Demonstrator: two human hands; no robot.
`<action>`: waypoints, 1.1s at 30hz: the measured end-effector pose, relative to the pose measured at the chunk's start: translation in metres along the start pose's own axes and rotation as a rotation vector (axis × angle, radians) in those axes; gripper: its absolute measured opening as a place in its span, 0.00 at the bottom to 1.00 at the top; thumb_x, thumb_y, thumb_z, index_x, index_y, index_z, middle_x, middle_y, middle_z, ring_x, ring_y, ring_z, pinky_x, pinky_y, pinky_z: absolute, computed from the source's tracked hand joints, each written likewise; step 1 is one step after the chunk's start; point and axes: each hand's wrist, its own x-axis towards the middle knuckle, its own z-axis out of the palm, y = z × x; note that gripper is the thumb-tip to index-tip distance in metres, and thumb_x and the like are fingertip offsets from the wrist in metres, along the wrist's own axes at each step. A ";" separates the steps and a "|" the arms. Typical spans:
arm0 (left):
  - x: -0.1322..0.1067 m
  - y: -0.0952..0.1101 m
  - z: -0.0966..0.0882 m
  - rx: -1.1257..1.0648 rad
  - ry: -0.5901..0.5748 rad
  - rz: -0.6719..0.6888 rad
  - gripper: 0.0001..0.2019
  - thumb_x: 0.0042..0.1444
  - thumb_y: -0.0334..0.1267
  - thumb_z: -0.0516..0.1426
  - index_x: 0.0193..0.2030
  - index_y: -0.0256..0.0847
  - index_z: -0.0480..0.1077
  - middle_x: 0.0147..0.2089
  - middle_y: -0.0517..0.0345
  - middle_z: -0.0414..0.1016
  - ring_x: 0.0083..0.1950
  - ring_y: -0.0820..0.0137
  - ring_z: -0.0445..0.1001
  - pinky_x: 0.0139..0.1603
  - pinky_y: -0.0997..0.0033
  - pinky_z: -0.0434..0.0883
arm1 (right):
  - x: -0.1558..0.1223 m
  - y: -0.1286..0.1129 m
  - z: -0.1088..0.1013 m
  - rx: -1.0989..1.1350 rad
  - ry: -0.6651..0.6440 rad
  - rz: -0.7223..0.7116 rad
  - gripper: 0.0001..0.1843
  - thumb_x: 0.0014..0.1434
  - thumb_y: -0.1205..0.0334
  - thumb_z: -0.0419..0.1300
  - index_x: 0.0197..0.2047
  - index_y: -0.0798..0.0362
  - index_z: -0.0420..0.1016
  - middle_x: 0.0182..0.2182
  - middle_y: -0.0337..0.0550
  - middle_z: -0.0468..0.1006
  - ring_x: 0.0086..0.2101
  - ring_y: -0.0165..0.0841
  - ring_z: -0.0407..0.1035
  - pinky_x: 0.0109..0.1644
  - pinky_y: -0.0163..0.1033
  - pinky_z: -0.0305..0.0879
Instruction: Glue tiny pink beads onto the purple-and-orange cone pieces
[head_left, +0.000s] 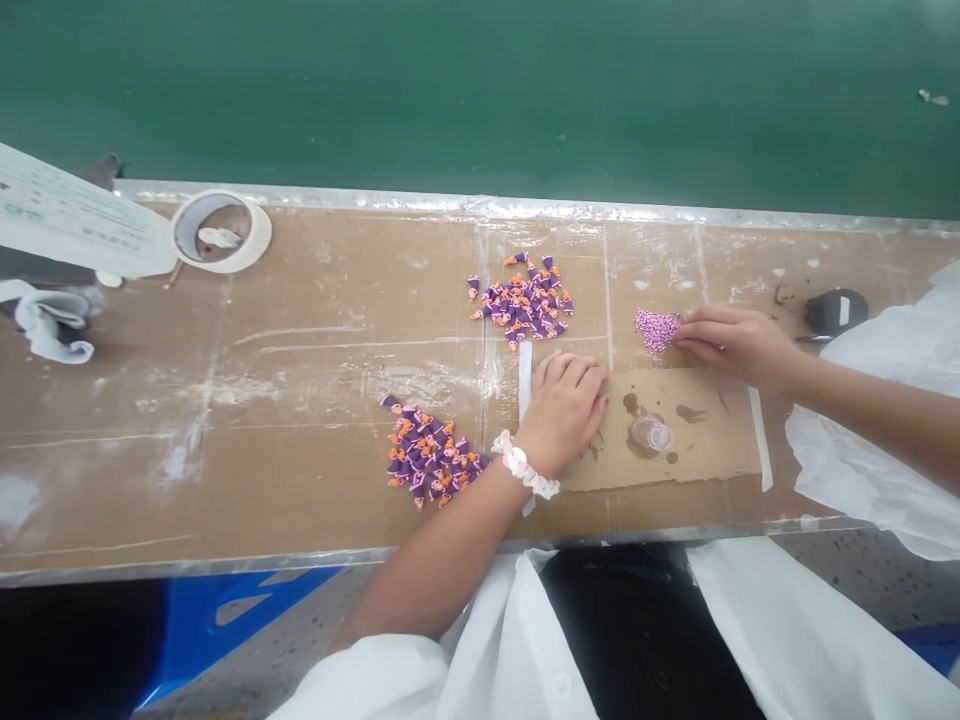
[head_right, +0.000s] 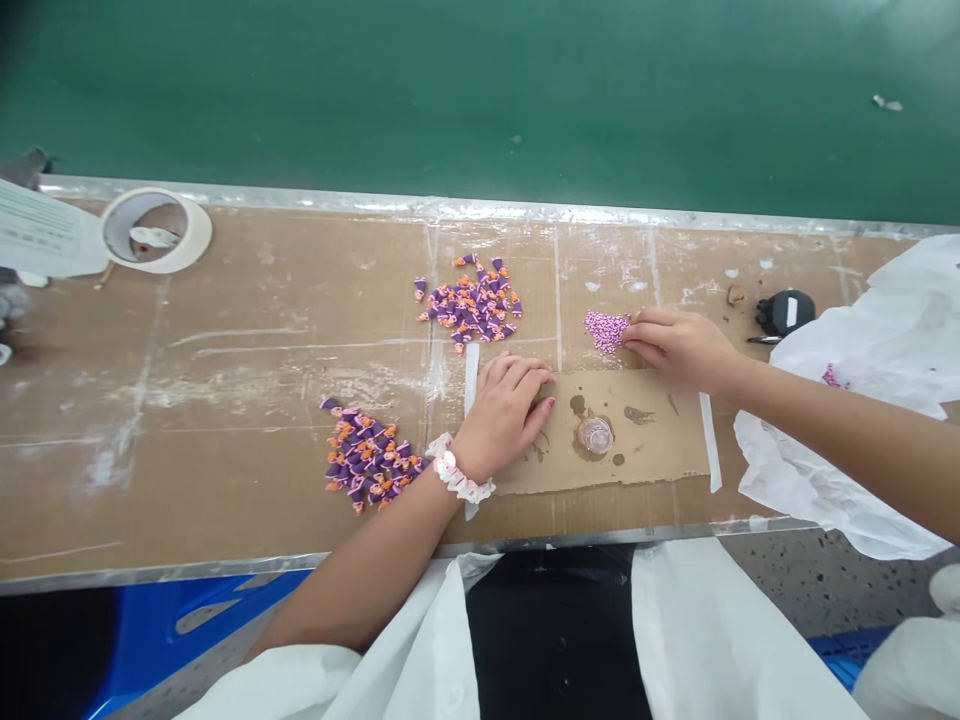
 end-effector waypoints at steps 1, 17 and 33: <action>0.000 0.000 0.000 0.001 0.001 0.000 0.12 0.64 0.35 0.50 0.51 0.38 0.70 0.55 0.49 0.74 0.60 0.59 0.65 0.69 0.48 0.59 | 0.001 0.000 0.000 0.001 0.003 -0.001 0.14 0.67 0.58 0.53 0.39 0.49 0.80 0.38 0.46 0.82 0.34 0.35 0.76 0.33 0.38 0.70; 0.000 0.001 -0.002 -0.003 -0.010 -0.004 0.12 0.64 0.35 0.50 0.51 0.38 0.70 0.56 0.48 0.74 0.61 0.59 0.65 0.68 0.48 0.60 | 0.013 -0.014 0.005 -0.013 -0.138 0.198 0.14 0.65 0.59 0.50 0.37 0.50 0.76 0.36 0.47 0.78 0.30 0.36 0.71 0.30 0.39 0.65; 0.001 -0.002 0.001 -0.005 -0.015 0.005 0.13 0.64 0.35 0.50 0.51 0.37 0.70 0.56 0.47 0.74 0.61 0.58 0.65 0.69 0.46 0.59 | 0.027 -0.006 -0.018 0.169 -0.215 0.278 0.07 0.58 0.59 0.52 0.29 0.49 0.63 0.24 0.41 0.71 0.23 0.32 0.63 0.25 0.38 0.58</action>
